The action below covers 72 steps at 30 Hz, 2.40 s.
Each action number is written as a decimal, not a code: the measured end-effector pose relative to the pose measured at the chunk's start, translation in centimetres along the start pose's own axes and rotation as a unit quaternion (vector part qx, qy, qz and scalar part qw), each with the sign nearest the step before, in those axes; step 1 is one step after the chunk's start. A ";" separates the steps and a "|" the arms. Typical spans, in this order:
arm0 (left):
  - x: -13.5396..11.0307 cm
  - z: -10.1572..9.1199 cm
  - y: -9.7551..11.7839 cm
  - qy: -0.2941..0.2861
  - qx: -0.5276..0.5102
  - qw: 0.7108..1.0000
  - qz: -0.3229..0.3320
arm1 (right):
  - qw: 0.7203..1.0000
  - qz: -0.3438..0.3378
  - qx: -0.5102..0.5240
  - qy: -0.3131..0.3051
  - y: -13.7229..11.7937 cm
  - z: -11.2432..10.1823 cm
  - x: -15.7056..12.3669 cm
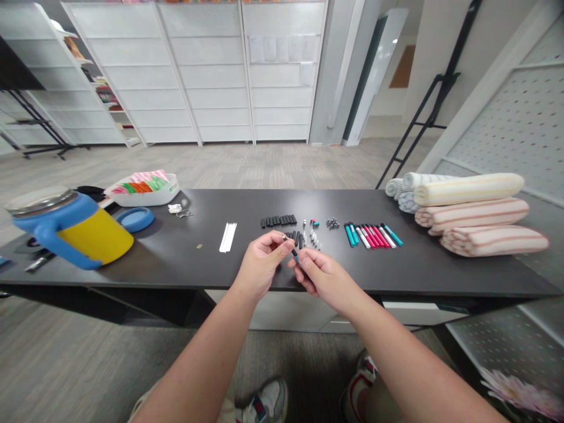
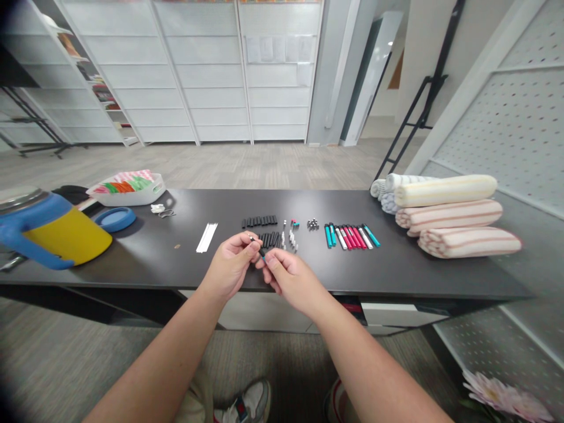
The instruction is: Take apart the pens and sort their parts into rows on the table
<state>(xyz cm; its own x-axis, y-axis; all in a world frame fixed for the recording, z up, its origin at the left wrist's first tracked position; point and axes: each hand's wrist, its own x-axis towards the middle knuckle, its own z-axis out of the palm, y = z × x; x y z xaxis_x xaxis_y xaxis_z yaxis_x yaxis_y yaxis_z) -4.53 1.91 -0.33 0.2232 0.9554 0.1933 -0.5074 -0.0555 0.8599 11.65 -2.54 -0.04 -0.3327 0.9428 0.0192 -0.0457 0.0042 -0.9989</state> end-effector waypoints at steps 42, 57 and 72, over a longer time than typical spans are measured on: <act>0.8 -0.2 3.0 0.068 -0.027 0.995 0.065 | 0.999 -0.019 -0.016 0.022 0.0 0.0 -0.1; 2.1 -5.7 5.4 0.153 0.346 0.918 0.118 | 0.999 -0.008 -0.006 0.032 0.0 0.1 -0.2; 4.4 -4.7 2.5 0.032 0.582 0.805 0.112 | 0.999 0.001 0.023 0.026 0.1 0.0 -0.2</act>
<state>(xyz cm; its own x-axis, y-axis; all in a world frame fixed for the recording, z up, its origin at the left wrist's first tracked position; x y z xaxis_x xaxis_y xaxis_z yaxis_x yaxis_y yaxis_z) -8.74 7.38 0.40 0.1731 0.8941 0.4131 0.6030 -0.4278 0.6733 11.69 -2.73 -0.16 -0.2838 0.9588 0.0138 -0.0895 -0.0121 -0.9959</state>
